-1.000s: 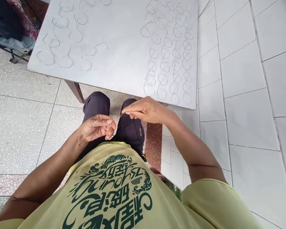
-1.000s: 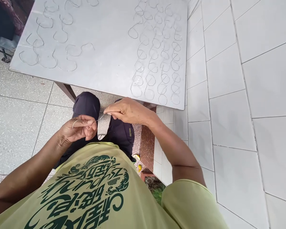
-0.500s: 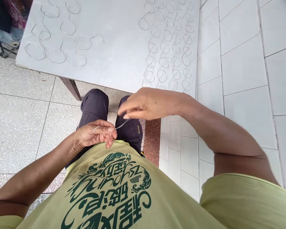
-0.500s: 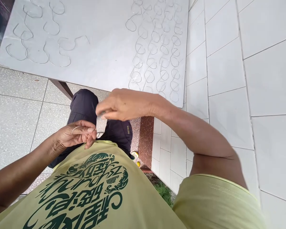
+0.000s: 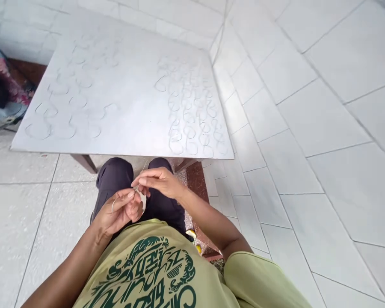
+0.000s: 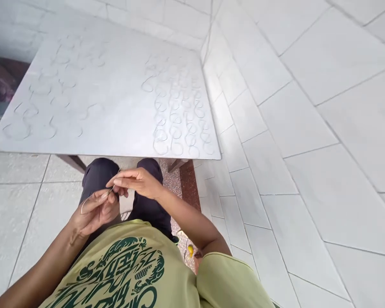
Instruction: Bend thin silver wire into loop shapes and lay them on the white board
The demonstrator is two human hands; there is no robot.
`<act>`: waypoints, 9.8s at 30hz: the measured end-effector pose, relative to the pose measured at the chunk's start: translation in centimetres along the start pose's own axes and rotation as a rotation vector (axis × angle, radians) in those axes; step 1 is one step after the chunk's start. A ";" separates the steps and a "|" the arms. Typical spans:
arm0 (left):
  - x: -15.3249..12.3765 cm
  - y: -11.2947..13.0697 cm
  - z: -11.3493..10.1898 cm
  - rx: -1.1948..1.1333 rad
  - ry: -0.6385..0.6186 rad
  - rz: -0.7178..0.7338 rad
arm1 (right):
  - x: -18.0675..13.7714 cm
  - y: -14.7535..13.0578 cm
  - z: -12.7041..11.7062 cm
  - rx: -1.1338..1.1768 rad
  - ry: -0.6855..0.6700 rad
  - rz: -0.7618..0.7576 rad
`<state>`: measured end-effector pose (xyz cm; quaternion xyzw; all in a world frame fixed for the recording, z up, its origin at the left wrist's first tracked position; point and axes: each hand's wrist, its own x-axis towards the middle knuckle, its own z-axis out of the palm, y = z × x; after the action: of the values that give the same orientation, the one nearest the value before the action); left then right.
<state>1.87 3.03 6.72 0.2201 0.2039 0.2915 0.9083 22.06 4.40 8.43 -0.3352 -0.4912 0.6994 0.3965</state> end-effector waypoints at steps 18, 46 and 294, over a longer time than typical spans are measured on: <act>-0.9 1.6 -0.2 0.261 0.226 -0.005 | 0.7 -0.9 1.5 0.065 -0.018 -0.070; -0.4 -0.2 1.8 0.138 0.112 -0.086 | -3.1 1.3 0.0 0.146 0.282 -0.015; 1.8 -0.4 3.8 0.931 0.325 0.126 | -7.4 4.1 2.1 0.018 0.574 0.050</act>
<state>5.29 2.72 9.22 0.5661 0.4376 0.2545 0.6506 22.78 -3.84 5.75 -0.5276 -0.3443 0.5899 0.5050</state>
